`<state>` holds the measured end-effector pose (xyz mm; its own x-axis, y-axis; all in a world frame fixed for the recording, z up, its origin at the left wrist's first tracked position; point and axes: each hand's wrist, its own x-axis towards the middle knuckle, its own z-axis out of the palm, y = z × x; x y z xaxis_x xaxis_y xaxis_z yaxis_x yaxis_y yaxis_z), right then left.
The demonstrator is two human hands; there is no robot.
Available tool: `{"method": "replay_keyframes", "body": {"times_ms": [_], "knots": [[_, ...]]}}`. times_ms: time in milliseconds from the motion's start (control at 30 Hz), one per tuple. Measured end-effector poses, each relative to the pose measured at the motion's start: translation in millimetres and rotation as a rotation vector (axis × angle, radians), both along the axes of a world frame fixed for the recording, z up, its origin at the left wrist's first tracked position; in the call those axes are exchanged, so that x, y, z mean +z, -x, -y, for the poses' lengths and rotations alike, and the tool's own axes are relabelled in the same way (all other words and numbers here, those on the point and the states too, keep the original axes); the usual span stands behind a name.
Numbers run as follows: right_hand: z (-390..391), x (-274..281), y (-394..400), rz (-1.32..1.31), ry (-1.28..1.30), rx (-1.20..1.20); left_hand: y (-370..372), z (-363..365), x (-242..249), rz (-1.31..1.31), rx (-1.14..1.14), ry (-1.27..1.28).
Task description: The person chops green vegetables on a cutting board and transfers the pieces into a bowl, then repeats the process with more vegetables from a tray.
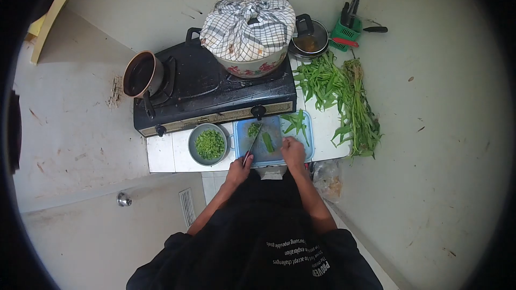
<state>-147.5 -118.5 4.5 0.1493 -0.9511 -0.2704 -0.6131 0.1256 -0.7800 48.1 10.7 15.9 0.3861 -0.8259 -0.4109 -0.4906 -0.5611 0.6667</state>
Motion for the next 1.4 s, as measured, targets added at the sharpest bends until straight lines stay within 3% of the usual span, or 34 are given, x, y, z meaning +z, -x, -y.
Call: {"method": "replay_keyframes", "body": {"times_ms": [233, 467, 567, 767, 867, 967, 1100, 1267, 1400], "knots": [[82, -28, 24, -0.153, 0.451, -0.212, -2, -1, 2, 0.002, -0.016, -0.018], [118, -9, 14, -0.337, 0.257, -0.106, -1, -3, -2, -0.014, -0.007, -0.022], [126, -10, 15, -0.215, 0.114, -0.128, -1, -5, -11, -0.006, -0.003, -0.016], [131, -43, 28, -0.115, 0.37, -0.004, 3, -7, -4, -0.002, 0.019, -0.024], [142, -71, 40, 0.227, 0.178, -0.127, 1, -5, 0, -0.021, 0.006, -0.039], [123, 7, 35, 0.488, -0.167, -0.328, 1, -5, 3, -0.002, 0.0, -0.016], [105, 14, 49, 0.667, -0.185, -0.346, 4, -1, 13, -0.04, -0.02, -0.05], [69, 10, 61, 0.618, -0.047, -0.295, 15, 6, 11, -0.048, -0.038, 0.018], [37, 2, 73, 0.617, -0.166, -0.249, 20, 16, 0, -0.066, -0.008, 0.015]]}}
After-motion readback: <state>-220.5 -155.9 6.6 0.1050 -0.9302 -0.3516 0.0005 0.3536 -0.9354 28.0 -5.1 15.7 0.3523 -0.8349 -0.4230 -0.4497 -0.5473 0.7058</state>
